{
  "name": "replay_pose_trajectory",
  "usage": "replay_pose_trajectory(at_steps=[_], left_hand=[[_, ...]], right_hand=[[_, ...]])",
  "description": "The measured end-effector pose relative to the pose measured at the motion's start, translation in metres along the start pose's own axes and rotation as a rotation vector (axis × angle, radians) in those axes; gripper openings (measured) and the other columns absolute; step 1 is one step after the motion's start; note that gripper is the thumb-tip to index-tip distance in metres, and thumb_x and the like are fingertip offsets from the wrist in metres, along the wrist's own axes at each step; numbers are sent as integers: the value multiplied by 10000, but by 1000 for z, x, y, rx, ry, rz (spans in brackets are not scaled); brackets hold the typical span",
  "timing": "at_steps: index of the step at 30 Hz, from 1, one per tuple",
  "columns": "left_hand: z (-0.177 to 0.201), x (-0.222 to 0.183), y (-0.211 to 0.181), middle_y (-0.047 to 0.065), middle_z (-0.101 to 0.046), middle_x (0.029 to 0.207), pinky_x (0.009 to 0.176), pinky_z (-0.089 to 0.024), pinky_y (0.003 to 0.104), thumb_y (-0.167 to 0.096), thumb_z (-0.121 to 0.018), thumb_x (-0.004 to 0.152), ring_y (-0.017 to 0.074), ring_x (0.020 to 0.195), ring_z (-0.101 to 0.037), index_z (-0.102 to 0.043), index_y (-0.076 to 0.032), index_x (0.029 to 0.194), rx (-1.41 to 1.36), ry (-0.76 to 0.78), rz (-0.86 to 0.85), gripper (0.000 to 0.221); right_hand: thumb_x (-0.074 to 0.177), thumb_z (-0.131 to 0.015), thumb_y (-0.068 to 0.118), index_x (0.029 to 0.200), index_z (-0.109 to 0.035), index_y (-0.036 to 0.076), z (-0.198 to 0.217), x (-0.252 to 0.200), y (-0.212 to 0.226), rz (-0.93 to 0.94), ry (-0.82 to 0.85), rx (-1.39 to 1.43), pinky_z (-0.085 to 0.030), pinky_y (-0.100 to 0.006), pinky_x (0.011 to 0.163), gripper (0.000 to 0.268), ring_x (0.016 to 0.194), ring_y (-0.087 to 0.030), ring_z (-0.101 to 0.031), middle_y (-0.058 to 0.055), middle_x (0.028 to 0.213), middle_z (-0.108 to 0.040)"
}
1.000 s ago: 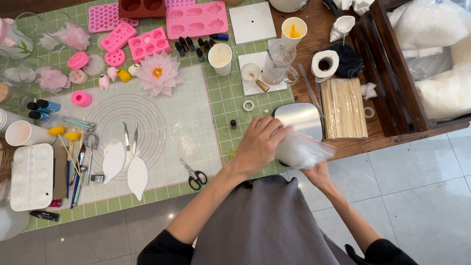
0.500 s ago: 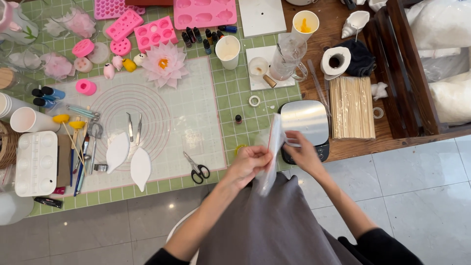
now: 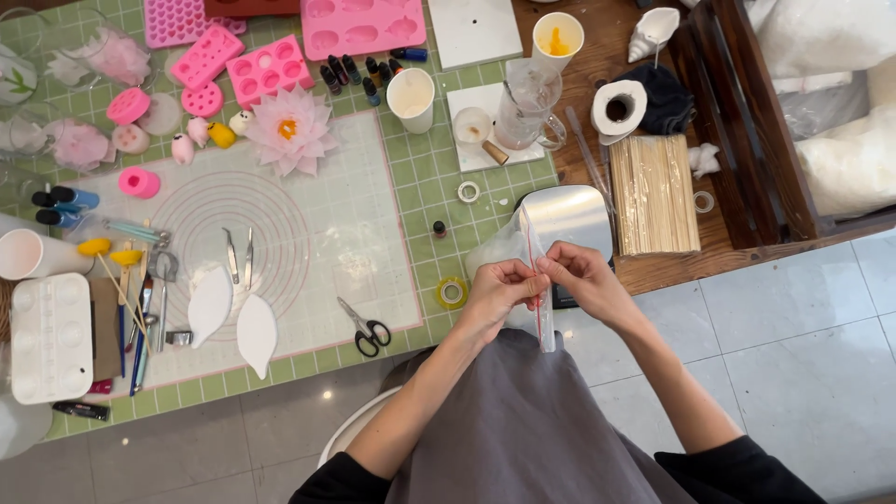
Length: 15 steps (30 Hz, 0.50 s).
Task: Weighing wax pellets in a plastic bag on a digital scale for candle making.
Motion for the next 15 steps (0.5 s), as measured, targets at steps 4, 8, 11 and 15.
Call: replay_pose_trajectory(at_steps=[4,8,11,15], left_hand=[[-9,1,-17,59,-708,804,654,-540,263,-115,-771,925,106,681,-635,-689,-9,871,-53,16,31,144],[-18,-2,-46,63,-667,725,516,-519,274,-100,-727,962,116,574,-622,-581,-40,825,78,21,-90,209],[-21,3,-54,77,-651,683,449,-531,286,-73,-689,975,127,517,-626,-540,-40,818,143,1,-123,219],[-33,0,-68,78,-645,660,425,-567,296,-53,-649,970,132,525,-660,-537,-27,824,314,-84,-156,186]], right_hand=[[1051,-602,177,932,-662,12,5,4,12,12,55,-50,-435,-210,648,212,749,-15,-521,43,809,-632],[1046,-590,180,949,-652,13,2,10,22,74,81,-74,-458,-202,653,203,762,-2,-537,52,823,-630],[1053,-583,175,945,-642,11,3,17,29,88,60,-102,-434,-202,630,205,749,0,-507,57,815,-603],[1059,-587,176,913,-630,3,7,20,30,74,15,-239,-390,-209,575,231,694,-13,-456,51,763,-568]])
Point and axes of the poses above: each hand's wrist, its own x-axis towards the middle knuckle, its own z-axis out of the back of the hand, y = z × x, the point moved 3 cm from there along x, towards the middle knuckle
